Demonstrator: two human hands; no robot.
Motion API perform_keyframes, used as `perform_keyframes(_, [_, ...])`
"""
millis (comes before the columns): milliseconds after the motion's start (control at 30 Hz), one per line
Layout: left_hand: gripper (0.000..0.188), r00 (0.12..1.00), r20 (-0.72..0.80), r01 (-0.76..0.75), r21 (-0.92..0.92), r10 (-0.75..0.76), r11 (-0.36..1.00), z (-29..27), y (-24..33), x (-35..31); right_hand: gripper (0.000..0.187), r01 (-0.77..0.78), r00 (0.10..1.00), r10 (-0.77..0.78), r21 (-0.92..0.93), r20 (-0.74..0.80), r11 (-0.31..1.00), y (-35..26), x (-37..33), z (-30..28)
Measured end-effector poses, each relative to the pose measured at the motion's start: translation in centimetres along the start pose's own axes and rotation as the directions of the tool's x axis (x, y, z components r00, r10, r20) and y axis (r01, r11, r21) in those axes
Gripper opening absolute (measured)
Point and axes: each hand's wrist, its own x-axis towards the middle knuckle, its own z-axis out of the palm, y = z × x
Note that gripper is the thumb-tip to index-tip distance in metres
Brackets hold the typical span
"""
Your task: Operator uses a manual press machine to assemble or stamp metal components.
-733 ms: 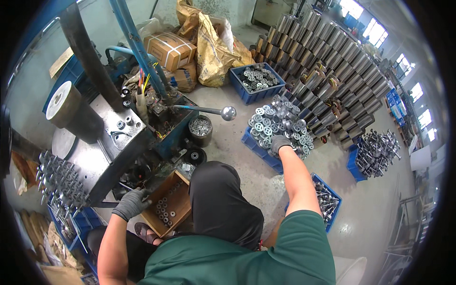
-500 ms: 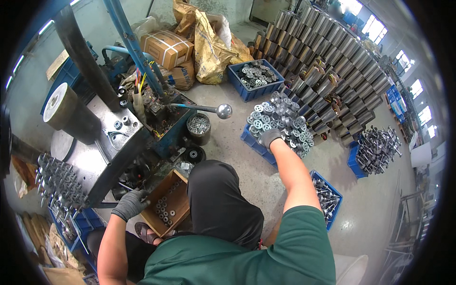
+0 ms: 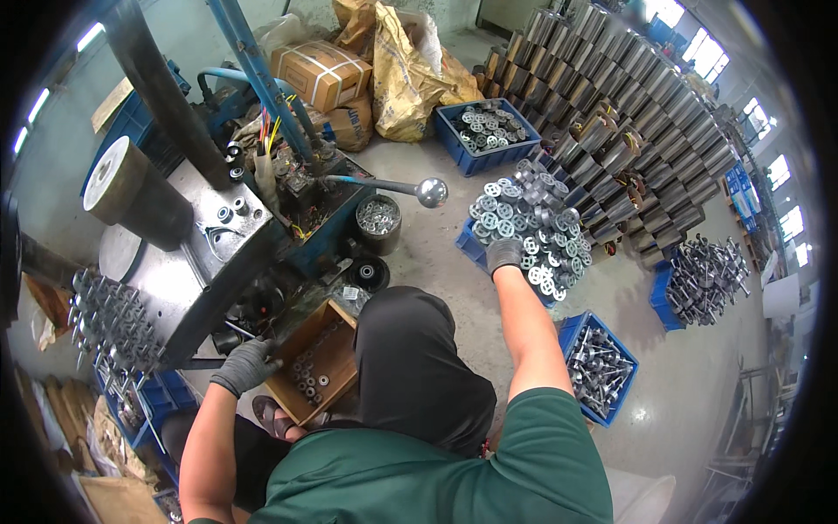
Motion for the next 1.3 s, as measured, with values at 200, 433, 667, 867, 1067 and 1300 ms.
perform_keyframes(200, [0.049, 1.0, 0.022, 0.005, 0.067, -0.007, 0.998, 0.4, 0.0, 0.2, 0.026, 0.002, 0.999, 0.006, 0.148, -0.053, 0.989, 1.5, -0.9, 0.4])
perform_keyframes(433, [0.048, 1.0, 0.018, 0.012, 0.074, -0.014, 0.997, 0.6, 0.0, 0.4, 0.034, -0.028, 0.997, 0.062, 0.548, -0.043, 0.836, 4.4, -3.0, 2.2])
perform_keyframes(667, [0.05, 1.0, 0.008, 0.009, 0.08, -0.01, 0.997, 1.0, -0.2, 0.6, 0.082, -0.519, 0.852, 0.415, 0.611, 0.319, 0.597, 3.1, -3.0, -0.3])
perform_keyframes(867, [0.05, 1.0, 0.008, 0.014, 0.079, -0.015, 0.997, 1.3, -0.7, -0.2, 0.076, -0.559, 0.826, 0.424, 0.627, 0.371, 0.542, 2.3, -2.7, 1.3])
perform_keyframes(1067, [0.05, 1.0, -0.008, 0.01, 0.096, -0.01, 0.995, 0.5, 0.2, -1.1, 0.033, -0.181, 0.979, 0.196, 0.683, 0.057, 0.708, -4.4, -7.5, 8.1])
perform_keyframes(1300, [0.053, 0.987, -0.118, -0.111, -0.03, 0.106, 0.993, -1.7, 1.8, -3.6, 0.038, -0.359, 0.834, -0.528, 0.886, 0.162, -0.294, -6.5, -9.8, 0.6])
